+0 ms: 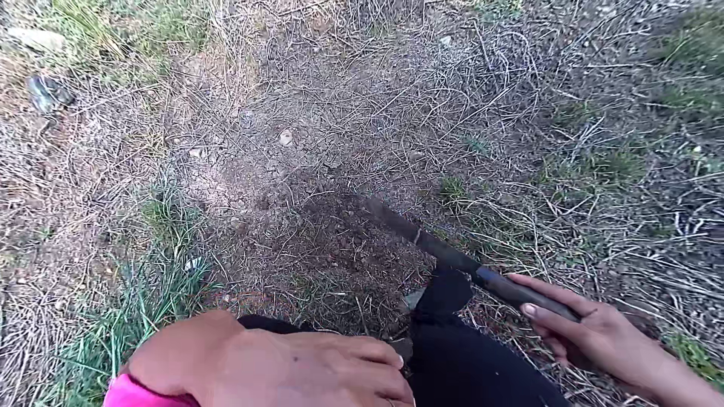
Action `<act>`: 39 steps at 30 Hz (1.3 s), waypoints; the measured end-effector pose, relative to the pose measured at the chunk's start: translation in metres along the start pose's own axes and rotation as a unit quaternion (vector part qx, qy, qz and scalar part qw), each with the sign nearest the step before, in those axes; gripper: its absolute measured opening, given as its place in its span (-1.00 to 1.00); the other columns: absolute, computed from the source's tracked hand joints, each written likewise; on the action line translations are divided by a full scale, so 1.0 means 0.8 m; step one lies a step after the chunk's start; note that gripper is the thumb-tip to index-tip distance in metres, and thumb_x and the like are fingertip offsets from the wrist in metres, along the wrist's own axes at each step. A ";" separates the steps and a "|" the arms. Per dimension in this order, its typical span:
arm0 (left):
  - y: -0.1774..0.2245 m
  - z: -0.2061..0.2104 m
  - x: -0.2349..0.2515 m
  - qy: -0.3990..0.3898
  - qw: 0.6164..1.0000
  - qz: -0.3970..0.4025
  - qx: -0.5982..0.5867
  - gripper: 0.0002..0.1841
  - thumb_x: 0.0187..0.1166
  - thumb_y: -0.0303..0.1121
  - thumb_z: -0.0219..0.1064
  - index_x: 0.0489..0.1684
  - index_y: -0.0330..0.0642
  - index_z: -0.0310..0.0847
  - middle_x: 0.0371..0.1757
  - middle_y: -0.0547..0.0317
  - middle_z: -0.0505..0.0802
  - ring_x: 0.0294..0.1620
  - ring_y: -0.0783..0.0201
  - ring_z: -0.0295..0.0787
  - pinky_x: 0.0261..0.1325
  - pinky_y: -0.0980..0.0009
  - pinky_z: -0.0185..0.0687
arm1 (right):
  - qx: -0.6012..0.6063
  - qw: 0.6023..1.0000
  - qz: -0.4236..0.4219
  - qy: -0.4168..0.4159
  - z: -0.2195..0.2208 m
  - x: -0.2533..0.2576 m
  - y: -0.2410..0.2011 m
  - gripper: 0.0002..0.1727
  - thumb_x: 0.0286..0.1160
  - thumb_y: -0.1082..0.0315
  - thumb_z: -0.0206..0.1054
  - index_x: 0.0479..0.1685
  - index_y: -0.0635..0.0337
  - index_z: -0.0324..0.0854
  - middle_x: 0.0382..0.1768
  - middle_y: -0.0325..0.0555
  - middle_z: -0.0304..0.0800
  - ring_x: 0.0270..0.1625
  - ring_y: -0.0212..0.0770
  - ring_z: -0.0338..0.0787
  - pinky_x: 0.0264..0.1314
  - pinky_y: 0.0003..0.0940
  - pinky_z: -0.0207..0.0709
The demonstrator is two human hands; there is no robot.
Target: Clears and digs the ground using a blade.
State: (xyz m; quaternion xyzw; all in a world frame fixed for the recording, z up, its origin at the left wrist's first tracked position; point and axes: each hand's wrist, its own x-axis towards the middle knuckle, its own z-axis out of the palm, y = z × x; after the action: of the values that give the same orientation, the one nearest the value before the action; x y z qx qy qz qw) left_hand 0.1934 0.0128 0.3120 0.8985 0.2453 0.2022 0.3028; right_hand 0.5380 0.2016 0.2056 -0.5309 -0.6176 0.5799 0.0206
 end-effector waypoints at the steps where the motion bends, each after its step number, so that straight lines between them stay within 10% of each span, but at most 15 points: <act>1: 0.000 -0.001 0.001 0.012 1.000 0.000 0.023 -0.70 0.79 -0.18 0.19 0.28 -0.06 0.71 0.18 -0.06 0.86 0.42 -0.02 0.69 0.70 0.19 0.28 | 0.020 0.999 0.040 0.003 0.011 0.033 0.006 -0.45 0.75 0.40 0.17 0.73 0.05 0.36 -0.51 -0.24 0.62 -0.69 -0.41 0.60 -0.69 -0.51 0.56; 5: 0.007 0.008 0.019 0.009 0.997 0.000 0.079 -0.74 0.77 -0.22 0.23 0.23 -0.05 0.74 0.19 -0.02 0.86 0.37 0.01 0.73 0.65 0.17 0.34 | 0.097 0.983 0.153 0.006 0.071 0.177 0.063 -0.46 0.88 0.21 0.10 0.81 -0.12 0.24 -0.45 -0.19 0.52 -0.64 -0.34 0.51 -0.60 -0.41 0.48; 8: 0.012 0.014 0.026 -0.063 0.994 -0.004 0.087 -0.73 0.77 -0.17 0.23 0.22 -0.02 0.73 0.19 0.02 0.85 0.35 0.02 0.74 0.62 0.14 0.40 | 0.003 0.994 0.108 -0.002 0.109 0.173 0.093 -0.38 0.84 0.24 0.17 0.86 -0.08 0.15 -0.34 -0.06 0.62 -0.59 -0.25 0.60 -0.51 -0.32 0.59; 12: 0.015 0.022 0.036 -0.139 0.978 -0.048 0.151 -0.72 0.73 -0.13 0.26 0.14 -0.06 0.76 0.11 0.00 0.86 0.24 -0.02 0.78 0.42 0.08 0.55 | -0.355 0.933 0.005 -0.059 0.133 0.139 0.061 -0.19 0.69 0.34 0.24 0.94 -0.16 0.01 0.27 0.52 0.71 0.30 0.51 0.74 0.38 0.41 0.50; 15: 0.016 0.027 0.023 -0.166 0.964 -0.095 0.183 -0.69 0.65 -0.10 0.35 0.09 -0.13 0.74 0.09 -0.08 0.84 0.19 -0.09 0.79 0.31 0.01 0.61 | -0.361 0.930 -0.040 -0.056 0.085 0.106 0.046 -0.27 0.68 0.33 0.30 0.87 -0.18 0.21 0.26 0.49 0.73 0.24 0.50 0.76 0.33 0.45 0.50; 18: 0.014 0.029 -0.013 -0.148 0.970 -0.141 0.131 -0.60 0.60 -0.06 0.39 0.25 -0.10 0.74 0.19 -0.12 0.82 0.26 -0.15 0.77 0.40 -0.07 0.60 | -0.149 0.987 -0.061 -0.026 0.017 0.044 0.041 -0.36 0.60 0.43 0.35 0.72 0.09 0.38 -0.21 -0.01 0.77 -0.55 -0.27 0.66 -0.49 -0.30 0.61; 20: 0.005 0.039 -0.040 -0.114 0.975 -0.173 0.082 -0.57 0.61 -0.05 0.36 0.32 -0.07 0.72 0.21 -0.09 0.82 0.28 -0.13 0.76 0.42 -0.07 0.59 | -0.016 0.999 -0.036 -0.022 -0.012 0.009 0.034 -0.37 0.58 0.49 0.24 0.70 0.14 0.35 -0.47 -0.23 0.67 -0.69 -0.44 0.60 -0.66 -0.53 0.56; 24: -0.011 0.046 -0.053 -0.030 0.956 -0.250 0.153 -0.61 0.65 -0.09 0.32 0.26 -0.14 0.72 0.05 -0.05 0.88 0.13 -0.06 0.85 0.25 0.01 0.72 | 0.087 0.994 0.068 -0.022 -0.006 0.046 0.031 -0.48 0.82 0.37 0.08 0.75 0.02 0.29 -0.52 -0.27 0.56 -0.69 -0.42 0.57 -0.68 -0.55 0.53; 29: -0.034 0.027 -0.041 0.016 0.904 -0.378 0.196 -0.54 0.72 -0.08 0.26 0.44 -0.16 0.64 0.25 -0.18 0.82 0.34 -0.17 0.76 0.46 -0.13 0.56 | 0.021 0.996 0.085 -0.023 0.131 0.237 0.069 -0.41 0.84 0.24 0.17 0.82 0.01 0.19 -0.34 -0.07 0.60 -0.56 -0.25 0.60 -0.46 -0.34 0.60; 32: -0.037 0.028 -0.049 -0.026 0.897 -0.424 0.125 -0.51 0.74 -0.07 0.25 0.47 -0.22 0.62 0.28 -0.26 0.80 0.38 -0.24 0.72 0.48 -0.20 0.50 | -0.268 0.960 -0.004 -0.076 0.176 0.228 0.066 -0.28 0.79 0.24 0.18 0.92 -0.01 0.04 0.27 0.43 0.71 0.20 0.31 0.80 0.34 0.21 0.59; 34: -0.039 0.028 -0.057 -0.023 0.899 -0.425 0.102 -0.50 0.76 -0.05 0.22 0.50 -0.20 0.59 0.32 -0.24 0.79 0.42 -0.21 0.71 0.51 -0.19 0.48 | -0.389 0.916 -0.042 -0.091 0.149 0.202 0.045 -0.23 0.75 0.23 0.19 0.94 -0.12 -0.01 0.32 0.53 0.67 0.38 0.54 0.67 0.43 0.47 0.42; 36: -0.038 0.027 -0.067 -0.010 0.895 -0.433 0.105 -0.49 0.75 -0.03 0.22 0.50 -0.18 0.60 0.32 -0.23 0.79 0.40 -0.20 0.72 0.50 -0.18 0.50 | -0.318 0.945 -0.050 -0.047 0.113 0.171 0.025 -0.32 0.69 0.24 0.32 0.82 -0.06 0.28 0.21 0.46 0.75 0.22 0.45 0.77 0.34 0.41 0.50; 39: -0.039 0.027 -0.080 -0.011 0.883 -0.457 0.105 -0.49 0.76 -0.01 0.20 0.52 -0.14 0.58 0.33 -0.21 0.79 0.41 -0.19 0.71 0.51 -0.17 0.49 | -0.116 0.992 -0.038 0.023 0.059 0.137 0.014 -0.38 0.67 0.32 0.38 0.71 0.14 0.35 -0.32 0.06 0.72 -0.53 -0.21 0.65 -0.39 -0.22 0.64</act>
State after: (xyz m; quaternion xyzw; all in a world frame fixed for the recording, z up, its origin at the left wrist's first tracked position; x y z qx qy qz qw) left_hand 0.1437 -0.0110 0.2625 0.7154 0.6451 0.0047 0.2682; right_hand 0.4671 0.2407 0.1178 -0.5187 -0.6998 0.4911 -0.0048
